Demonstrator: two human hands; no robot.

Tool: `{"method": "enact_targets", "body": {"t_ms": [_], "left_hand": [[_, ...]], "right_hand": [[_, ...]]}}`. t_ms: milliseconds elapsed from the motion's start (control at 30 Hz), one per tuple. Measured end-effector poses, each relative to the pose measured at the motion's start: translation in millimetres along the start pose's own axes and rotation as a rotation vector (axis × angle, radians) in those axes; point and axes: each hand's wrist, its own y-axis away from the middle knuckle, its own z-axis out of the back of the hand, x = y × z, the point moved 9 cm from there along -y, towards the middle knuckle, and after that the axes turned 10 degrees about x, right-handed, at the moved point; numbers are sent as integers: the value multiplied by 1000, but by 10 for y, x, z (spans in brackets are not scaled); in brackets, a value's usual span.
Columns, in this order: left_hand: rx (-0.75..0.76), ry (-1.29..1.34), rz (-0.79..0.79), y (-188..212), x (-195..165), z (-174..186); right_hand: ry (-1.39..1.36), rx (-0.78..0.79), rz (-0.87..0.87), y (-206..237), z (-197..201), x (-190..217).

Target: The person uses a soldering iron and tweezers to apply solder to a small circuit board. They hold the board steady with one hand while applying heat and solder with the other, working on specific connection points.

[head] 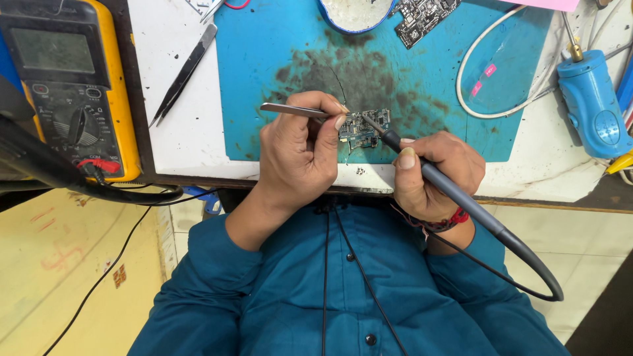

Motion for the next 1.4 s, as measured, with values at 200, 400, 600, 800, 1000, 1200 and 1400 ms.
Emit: {"method": "enact_targets", "body": {"t_ms": [200,400,600,800,1000,1200,1400], "left_hand": [[2,-8,-14,1,-11,-3],[-2,-29,-30,1,-31,1],[2,-29,-16,-2,-25,2],[3,-19,-20,3,-29,-2],[5,-24,-24,1,-28,-6],[1,-25,-24,3,-30,-4],[4,-20,-28,4,-30,-4]], "right_hand": [[9,11,3,7,3,-2],[5,18,5,3,1,2],[-1,23,0,-2,3,9],[8,28,-1,-5,2,14],[5,24,3,-10,4,13],[9,20,-1,-10,8,16],[16,21,-1,-8,9,20]]}}
